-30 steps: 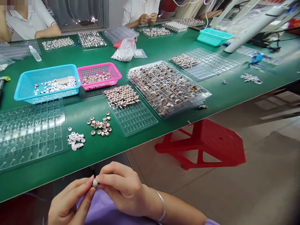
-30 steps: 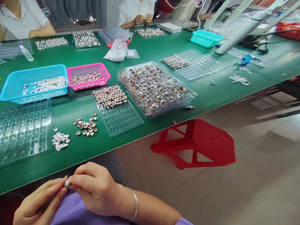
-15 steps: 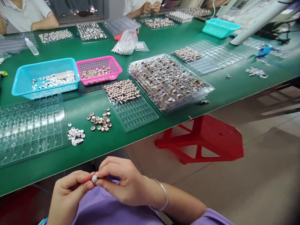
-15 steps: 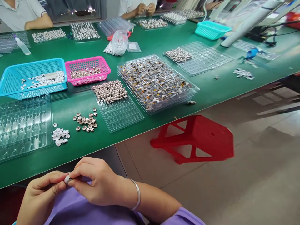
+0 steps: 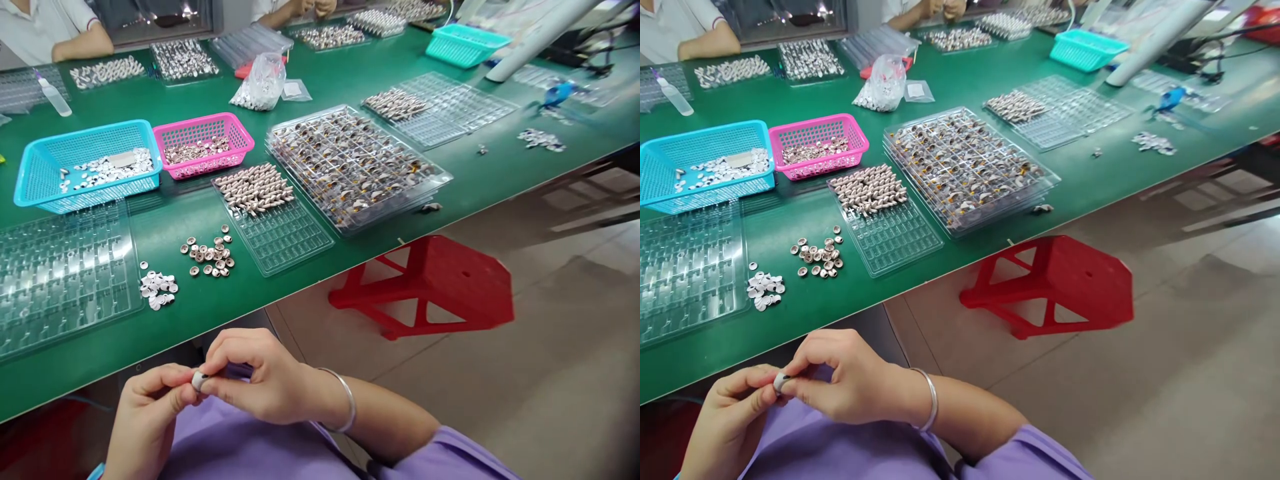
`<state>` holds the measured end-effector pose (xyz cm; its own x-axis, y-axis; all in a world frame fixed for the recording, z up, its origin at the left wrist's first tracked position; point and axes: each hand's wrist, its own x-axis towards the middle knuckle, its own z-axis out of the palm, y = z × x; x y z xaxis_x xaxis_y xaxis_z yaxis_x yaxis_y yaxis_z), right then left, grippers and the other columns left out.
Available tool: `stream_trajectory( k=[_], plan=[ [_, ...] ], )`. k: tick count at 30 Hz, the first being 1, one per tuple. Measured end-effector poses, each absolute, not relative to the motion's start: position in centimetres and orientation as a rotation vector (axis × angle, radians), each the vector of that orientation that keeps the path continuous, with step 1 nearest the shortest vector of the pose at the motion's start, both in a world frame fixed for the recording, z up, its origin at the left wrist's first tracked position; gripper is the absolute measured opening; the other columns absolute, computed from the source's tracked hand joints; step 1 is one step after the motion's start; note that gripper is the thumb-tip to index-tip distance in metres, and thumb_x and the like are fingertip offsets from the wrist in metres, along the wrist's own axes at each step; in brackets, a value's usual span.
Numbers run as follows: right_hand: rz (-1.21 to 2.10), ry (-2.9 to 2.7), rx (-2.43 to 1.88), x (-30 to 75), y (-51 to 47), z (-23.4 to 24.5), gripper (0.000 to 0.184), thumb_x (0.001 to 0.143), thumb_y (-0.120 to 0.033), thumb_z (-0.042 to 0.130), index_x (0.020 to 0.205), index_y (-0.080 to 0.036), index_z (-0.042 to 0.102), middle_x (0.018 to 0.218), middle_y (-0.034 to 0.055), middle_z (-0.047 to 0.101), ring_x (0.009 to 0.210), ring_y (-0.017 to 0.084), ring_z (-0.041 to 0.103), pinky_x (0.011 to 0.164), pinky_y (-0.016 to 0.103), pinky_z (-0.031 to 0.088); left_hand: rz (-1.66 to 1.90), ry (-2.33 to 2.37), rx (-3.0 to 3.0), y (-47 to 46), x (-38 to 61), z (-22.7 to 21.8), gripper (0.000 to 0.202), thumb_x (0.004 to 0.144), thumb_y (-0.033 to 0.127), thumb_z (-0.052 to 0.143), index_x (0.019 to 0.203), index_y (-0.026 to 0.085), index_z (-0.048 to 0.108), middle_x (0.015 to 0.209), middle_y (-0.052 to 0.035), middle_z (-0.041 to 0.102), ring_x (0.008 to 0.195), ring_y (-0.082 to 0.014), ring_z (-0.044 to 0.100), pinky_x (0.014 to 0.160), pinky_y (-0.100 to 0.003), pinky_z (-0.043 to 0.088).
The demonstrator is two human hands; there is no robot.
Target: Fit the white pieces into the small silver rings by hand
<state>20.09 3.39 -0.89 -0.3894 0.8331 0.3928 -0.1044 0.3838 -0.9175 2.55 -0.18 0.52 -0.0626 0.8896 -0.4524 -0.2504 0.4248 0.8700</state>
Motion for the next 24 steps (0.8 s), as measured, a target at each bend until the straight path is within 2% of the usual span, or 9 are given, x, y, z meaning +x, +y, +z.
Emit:
stream_trajectory(
  k=[14,24],
  plan=[
    [1.191,-1.614,-0.692,19.79,3.34,-0.76,0.009,0.087,-0.020,0.068,0.082,-0.013,0.070,0.073,0.0057,0.071,0.065,0.012,0.064,0.062,0.020,0.054,1.109,1.314,0.596,-0.27,2.28,0.26,0.025,0.044,0.033,0.096,0.059,0.021,0.079,0.059,-0.0071,0.075,0.055,-0.0145,0.068,0.055,-0.020,0.056],
    [1.145,-1.644,-0.668,19.65,3.35,-1.10,0.010,0.087,-0.019,0.069,0.081,-0.012,0.070,0.072,0.0064,0.070,0.063,0.012,0.062,0.059,0.019,0.053,1.145,1.323,0.667,-0.26,2.26,-0.03,0.023,0.046,0.030,0.095,0.058,0.020,0.078,0.060,-0.0066,0.074,0.056,-0.0145,0.068,0.055,-0.019,0.057]
  ],
)
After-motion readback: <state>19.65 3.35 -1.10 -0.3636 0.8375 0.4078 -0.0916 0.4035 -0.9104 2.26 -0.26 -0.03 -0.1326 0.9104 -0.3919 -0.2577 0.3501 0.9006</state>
